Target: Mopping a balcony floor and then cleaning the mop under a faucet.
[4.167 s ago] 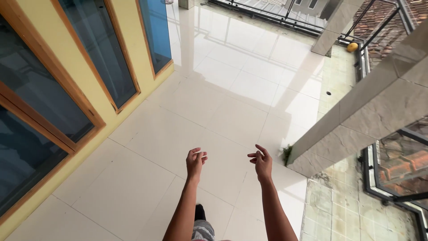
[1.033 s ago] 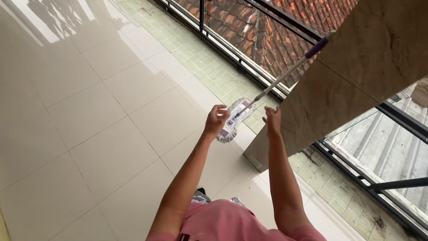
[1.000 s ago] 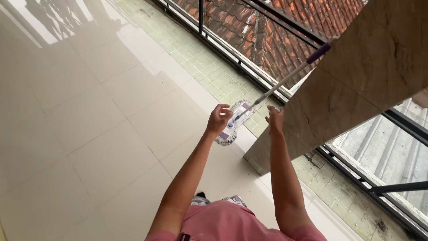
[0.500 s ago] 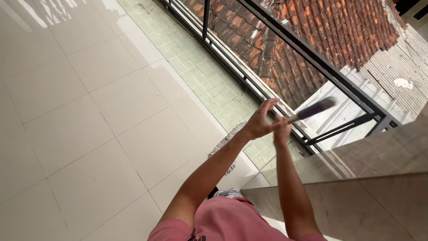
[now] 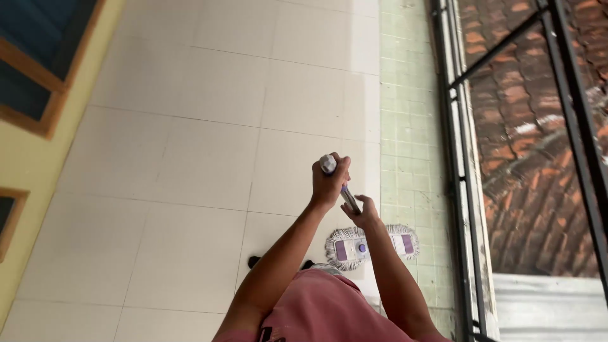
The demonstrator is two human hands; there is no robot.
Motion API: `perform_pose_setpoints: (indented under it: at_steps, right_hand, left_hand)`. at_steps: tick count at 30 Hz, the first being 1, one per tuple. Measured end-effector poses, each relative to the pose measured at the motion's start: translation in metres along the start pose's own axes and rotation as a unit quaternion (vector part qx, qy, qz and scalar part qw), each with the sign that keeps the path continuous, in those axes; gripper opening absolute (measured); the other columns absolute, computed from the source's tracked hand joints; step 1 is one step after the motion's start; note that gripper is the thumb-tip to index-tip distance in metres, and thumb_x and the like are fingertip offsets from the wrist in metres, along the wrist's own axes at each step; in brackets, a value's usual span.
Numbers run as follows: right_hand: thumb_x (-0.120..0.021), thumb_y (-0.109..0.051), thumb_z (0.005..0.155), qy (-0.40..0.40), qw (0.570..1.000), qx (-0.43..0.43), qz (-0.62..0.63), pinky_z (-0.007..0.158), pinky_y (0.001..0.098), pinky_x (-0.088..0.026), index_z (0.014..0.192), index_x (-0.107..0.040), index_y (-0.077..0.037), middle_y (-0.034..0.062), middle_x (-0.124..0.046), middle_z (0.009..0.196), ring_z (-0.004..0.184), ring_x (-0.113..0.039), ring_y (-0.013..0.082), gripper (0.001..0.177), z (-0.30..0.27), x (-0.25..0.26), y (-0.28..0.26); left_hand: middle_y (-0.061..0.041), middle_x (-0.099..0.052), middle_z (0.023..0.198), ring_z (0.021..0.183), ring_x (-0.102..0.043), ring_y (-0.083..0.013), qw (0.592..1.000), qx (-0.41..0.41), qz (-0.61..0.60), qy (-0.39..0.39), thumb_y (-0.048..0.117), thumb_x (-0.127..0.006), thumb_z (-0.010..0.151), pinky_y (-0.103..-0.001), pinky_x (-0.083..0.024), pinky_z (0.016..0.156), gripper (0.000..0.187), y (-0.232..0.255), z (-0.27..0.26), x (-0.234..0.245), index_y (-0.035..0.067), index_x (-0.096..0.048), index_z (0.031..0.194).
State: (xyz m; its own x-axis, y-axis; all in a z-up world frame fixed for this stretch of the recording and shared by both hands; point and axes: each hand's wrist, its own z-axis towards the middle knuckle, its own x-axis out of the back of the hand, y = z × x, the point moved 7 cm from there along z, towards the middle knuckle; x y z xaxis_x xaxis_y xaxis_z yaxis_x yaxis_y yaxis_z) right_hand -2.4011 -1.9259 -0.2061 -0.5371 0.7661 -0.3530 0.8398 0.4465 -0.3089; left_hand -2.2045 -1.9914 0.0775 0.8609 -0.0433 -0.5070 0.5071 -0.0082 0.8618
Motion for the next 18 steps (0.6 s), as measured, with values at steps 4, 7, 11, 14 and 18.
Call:
perform_pose_setpoints:
  at_steps: [4,7,11,14,18]
  right_hand:
    - [-0.05,-0.01,0.096,-0.084,0.978,-0.001,-0.192,0.083,0.0409,-0.062,0.115,-0.043,0.016,0.0301,-0.047,0.12,0.107,-0.063,0.0435,0.033,0.091,-0.065,0.081]
    - [-0.049,-0.006,0.097,-0.149,0.96,-0.051,-0.23,0.081,0.0328,-0.067,0.11,-0.044,0.019,0.0261,-0.054,0.109,0.099,-0.072,0.0393,0.029,0.071,-0.158,0.157]
    - [-0.048,-0.009,0.098,-0.206,0.924,-0.094,-0.309,0.081,0.0333,-0.064,0.103,-0.044,0.012,0.0232,-0.055,0.105,0.095,-0.071,0.0368,0.023,0.036,-0.281,0.263]
    - [-0.049,-0.014,0.098,-0.229,0.88,-0.115,-0.4,0.08,0.0384,-0.065,0.101,-0.045,0.006,0.0199,-0.054,0.103,0.089,-0.067,0.0319,0.02,-0.02,-0.359,0.331]
    - [-0.05,-0.019,0.095,-0.328,0.811,-0.18,-0.449,0.068,0.0404,-0.058,0.089,-0.048,-0.002,0.0147,-0.055,0.087,0.076,-0.061,0.0271,0.018,-0.04,-0.427,0.412]
  left_hand:
    - [0.001,-0.046,0.059,0.055,-0.044,-0.0094,0.995,-0.073,-0.034,0.055,0.018,-0.066,0.099,-0.031,-0.047,0.06,0.034,0.078,-0.007,0.093,0.01,-0.046,0.073]
    - [-0.002,-0.047,0.063,0.06,-0.044,-0.0109,0.979,-0.191,-0.027,0.063,0.027,-0.059,0.101,-0.03,-0.042,0.062,0.032,0.169,-0.03,0.149,0.009,-0.045,0.08]
    - [-0.003,-0.045,0.059,0.055,-0.044,-0.0112,0.942,-0.275,0.028,0.191,0.04,-0.053,0.106,-0.029,-0.039,0.056,0.047,0.24,-0.061,0.231,0.008,-0.044,0.074]
    - [-0.004,-0.046,0.059,0.055,-0.045,-0.0118,0.901,-0.319,0.07,0.285,0.043,-0.052,0.106,-0.029,-0.038,0.054,0.051,0.283,-0.085,0.285,0.007,-0.044,0.071]
    - [-0.004,-0.047,0.059,0.055,-0.046,-0.0126,0.877,-0.363,0.137,0.284,0.033,-0.056,0.102,-0.028,-0.035,0.052,0.044,0.312,-0.095,0.331,0.006,-0.044,0.069]
